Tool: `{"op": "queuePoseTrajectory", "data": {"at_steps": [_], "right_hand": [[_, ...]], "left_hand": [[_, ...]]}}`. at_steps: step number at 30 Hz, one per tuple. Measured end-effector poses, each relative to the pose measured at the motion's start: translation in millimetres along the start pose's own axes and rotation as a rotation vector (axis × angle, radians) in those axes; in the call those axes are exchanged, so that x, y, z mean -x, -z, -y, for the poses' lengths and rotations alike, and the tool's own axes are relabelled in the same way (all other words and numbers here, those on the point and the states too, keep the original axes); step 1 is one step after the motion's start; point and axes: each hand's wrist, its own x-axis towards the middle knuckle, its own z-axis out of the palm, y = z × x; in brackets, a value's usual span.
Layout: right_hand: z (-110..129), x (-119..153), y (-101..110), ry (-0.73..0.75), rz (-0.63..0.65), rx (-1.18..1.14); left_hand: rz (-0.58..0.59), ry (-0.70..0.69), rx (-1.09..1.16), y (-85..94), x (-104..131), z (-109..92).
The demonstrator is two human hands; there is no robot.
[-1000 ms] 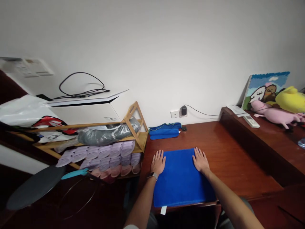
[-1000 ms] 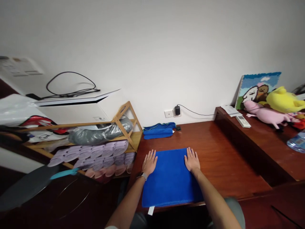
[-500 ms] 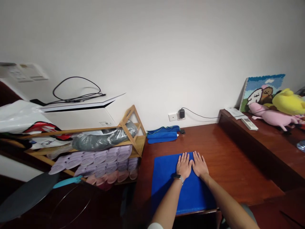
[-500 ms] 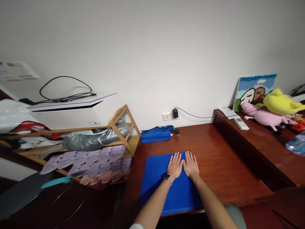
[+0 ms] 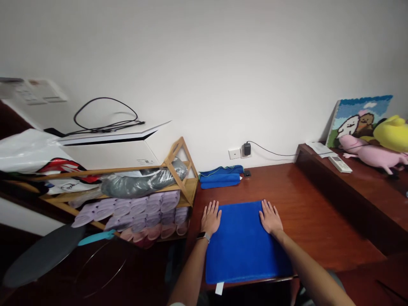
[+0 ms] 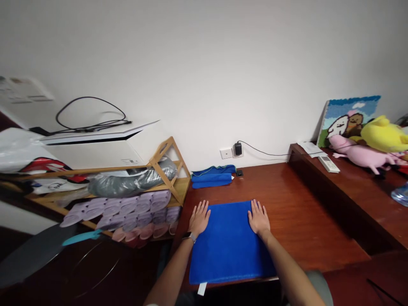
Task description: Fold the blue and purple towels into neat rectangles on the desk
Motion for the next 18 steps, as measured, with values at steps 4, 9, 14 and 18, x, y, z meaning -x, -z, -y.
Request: {"op": "queuePoseTrajectory", "data": {"at_steps": [4,9,14,18], "right_hand": [[0.6,0.4,0.4,-0.006,-0.001,0.019],[0.5,1.2,1.3,0.000,-0.001,0.026],[-1.3,0.9,0.7,0.001,-0.002,0.023],[-2.2,0.6,-0.4,0.001,-0.001,0.022]], "left_hand": [[-0.053,0.019,0.003,8.0,3.5,-7.6],[-0.126,-0.061,0.060,20.4,35.7,-54.2],[-0.045,-0.212,0.101,10.7,89.9,-91.9],[-0.018,-0.014,0.057,4.9,119.3,-51.7]]}}
